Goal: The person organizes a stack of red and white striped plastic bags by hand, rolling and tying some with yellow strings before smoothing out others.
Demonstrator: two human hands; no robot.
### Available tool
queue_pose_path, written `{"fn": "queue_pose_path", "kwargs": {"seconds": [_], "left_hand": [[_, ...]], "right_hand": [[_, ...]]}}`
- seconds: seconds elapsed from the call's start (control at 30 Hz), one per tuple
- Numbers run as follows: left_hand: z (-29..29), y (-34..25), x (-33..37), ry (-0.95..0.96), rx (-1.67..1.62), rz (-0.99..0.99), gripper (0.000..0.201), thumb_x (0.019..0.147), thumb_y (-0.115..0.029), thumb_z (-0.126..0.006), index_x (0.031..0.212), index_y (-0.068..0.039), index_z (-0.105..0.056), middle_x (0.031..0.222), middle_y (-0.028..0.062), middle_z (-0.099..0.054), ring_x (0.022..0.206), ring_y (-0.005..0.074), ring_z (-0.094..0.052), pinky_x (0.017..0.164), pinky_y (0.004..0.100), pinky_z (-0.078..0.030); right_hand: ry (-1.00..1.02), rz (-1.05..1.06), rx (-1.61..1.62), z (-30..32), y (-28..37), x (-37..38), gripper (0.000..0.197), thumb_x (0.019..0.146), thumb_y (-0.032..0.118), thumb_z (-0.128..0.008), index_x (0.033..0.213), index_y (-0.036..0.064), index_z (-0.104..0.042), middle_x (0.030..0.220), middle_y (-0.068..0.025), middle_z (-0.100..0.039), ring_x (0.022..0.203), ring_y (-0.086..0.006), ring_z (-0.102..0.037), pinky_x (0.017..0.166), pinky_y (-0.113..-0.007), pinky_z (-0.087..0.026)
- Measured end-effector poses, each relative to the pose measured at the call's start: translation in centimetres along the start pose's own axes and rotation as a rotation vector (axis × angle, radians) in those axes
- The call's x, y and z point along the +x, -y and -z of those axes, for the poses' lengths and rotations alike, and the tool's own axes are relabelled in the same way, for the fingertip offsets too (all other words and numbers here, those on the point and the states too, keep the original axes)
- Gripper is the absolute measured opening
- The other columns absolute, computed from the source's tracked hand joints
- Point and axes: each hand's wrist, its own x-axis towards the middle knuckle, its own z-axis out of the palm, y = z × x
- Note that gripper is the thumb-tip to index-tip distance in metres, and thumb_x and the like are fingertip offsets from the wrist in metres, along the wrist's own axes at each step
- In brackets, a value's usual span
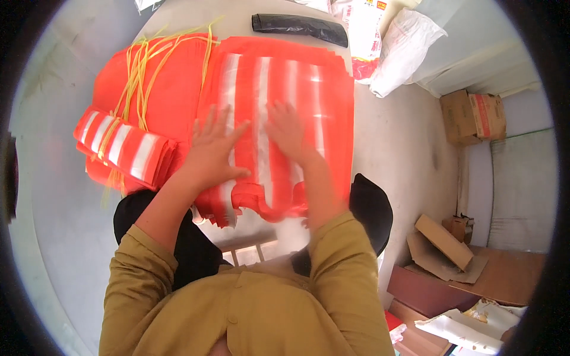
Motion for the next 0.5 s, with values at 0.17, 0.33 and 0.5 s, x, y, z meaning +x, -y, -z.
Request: {"fn": "queue_pose_path", "kwargs": {"seconds": [0.17,0.33,0.5], "left_hand": [[-2.0,-1.1,-1.7,0.147,-0.001,-0.413,0.087,0.076,-0.029,-0.084,0.153,-0.02,-0.045,0.166,0.0159,-0.028,0.156,0.0394,-0.017,0.123,0.0645,-0.017],[-1.9,-0.6,-2.1,0.165,-0.063,-0.397,0.072,0.078,-0.018,-0.08,0.144,-0.013,-0.052,0.16,0.0145,-0.039,0.153,0.0385,-0.025,0.122,0.0636,-0.021],[-2.2,-0.2,-1.8,0.144,-0.076,-0.404,0.063,0.079,-0.016,-0.079,0.138,-0.012,-0.057,0.156,0.0109,-0.044,0.151,0.0352,-0.032,0.12,0.0625,-0.027]], "right_hand": [[-0.035,-0.542,0.926,6.1,4.6,-3.3,0.051,0.102,0.016,-0.058,0.151,0.0109,-0.048,0.146,-0.0086,-0.059,0.14,-0.0236,-0.05,0.118,-0.037,-0.035],[0.132,-0.196,0.326,7.4,5.6,-10.3,0.048,0.086,0.006,-0.067,0.133,0.0117,-0.064,0.145,-0.0146,-0.058,0.14,-0.0364,-0.048,0.115,-0.046,-0.04],[0.08,-0.139,0.126,6.5,6.1,-11.7,0.044,0.08,0.0,-0.067,0.123,0.0089,-0.068,0.145,-0.0146,-0.057,0.139,-0.04,-0.047,0.114,-0.048,-0.04]]}}
